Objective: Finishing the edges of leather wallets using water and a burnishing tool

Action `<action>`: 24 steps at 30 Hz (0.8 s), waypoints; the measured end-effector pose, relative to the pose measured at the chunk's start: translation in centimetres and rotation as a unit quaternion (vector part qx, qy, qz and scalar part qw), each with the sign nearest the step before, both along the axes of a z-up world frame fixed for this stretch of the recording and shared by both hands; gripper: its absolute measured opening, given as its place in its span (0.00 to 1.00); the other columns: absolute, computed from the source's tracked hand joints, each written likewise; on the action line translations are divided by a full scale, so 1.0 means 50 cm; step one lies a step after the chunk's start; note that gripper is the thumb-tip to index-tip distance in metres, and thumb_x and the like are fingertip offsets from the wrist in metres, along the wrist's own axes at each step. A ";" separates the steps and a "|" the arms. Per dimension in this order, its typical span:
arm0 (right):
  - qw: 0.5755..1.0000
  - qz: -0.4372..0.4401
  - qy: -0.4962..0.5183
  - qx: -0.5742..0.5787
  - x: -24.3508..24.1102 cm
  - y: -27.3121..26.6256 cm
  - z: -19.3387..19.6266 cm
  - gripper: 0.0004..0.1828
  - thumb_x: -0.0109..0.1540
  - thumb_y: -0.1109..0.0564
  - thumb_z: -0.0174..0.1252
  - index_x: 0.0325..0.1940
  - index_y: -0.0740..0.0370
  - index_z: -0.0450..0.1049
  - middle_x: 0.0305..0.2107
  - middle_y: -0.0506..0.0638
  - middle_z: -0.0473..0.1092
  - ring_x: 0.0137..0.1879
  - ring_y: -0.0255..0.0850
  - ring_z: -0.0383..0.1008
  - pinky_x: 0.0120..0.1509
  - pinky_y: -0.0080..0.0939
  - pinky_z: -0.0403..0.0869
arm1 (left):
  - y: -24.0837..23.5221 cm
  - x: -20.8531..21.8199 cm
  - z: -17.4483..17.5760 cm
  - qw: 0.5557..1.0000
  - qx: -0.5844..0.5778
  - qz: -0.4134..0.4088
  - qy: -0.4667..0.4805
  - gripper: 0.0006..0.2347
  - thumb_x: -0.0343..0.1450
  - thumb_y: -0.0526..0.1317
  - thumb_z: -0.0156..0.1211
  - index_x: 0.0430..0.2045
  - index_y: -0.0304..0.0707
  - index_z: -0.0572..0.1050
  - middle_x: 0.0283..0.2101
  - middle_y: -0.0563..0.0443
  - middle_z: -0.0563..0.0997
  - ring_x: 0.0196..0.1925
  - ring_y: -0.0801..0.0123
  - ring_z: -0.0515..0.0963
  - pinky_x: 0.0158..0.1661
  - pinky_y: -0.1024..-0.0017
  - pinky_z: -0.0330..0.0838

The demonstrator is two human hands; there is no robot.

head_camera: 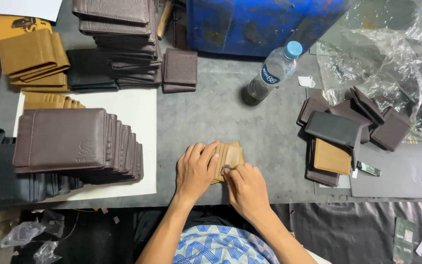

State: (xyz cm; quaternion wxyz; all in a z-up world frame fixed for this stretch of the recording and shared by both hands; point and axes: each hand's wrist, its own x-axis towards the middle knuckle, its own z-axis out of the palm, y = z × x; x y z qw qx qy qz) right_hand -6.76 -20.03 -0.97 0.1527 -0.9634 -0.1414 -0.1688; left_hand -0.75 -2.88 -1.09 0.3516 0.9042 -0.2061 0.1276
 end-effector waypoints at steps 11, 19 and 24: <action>0.993 -0.113 -0.032 0.020 0.052 -0.032 -0.017 0.05 0.63 0.55 0.61 0.34 0.57 0.76 0.23 0.49 0.67 0.34 0.48 0.70 0.40 0.45 0.69 | -0.003 -0.001 0.005 1.000 -0.011 0.009 0.021 0.11 0.74 0.44 0.56 0.48 0.49 0.80 0.32 0.52 0.73 0.37 0.57 0.77 0.37 0.62 0.75; 0.994 0.032 -0.031 0.104 -0.064 0.009 0.025 0.02 0.66 0.65 0.56 0.42 0.66 0.69 0.29 0.55 0.65 0.30 0.50 0.59 0.35 0.48 0.60 | -0.010 -0.003 0.003 1.000 0.001 0.029 -0.004 0.10 0.73 0.38 0.58 0.47 0.49 0.81 0.31 0.55 0.72 0.33 0.61 0.73 0.30 0.62 0.69; 0.986 -0.111 -0.062 0.111 -0.025 -0.014 -0.026 0.04 0.63 0.59 0.63 0.41 0.56 0.80 0.29 0.46 0.73 0.36 0.45 0.75 0.42 0.41 0.72 | 0.001 -0.004 -0.013 1.000 -0.024 0.007 -0.013 0.11 0.74 0.49 0.58 0.45 0.50 0.81 0.32 0.54 0.73 0.36 0.58 0.77 0.36 0.63 0.75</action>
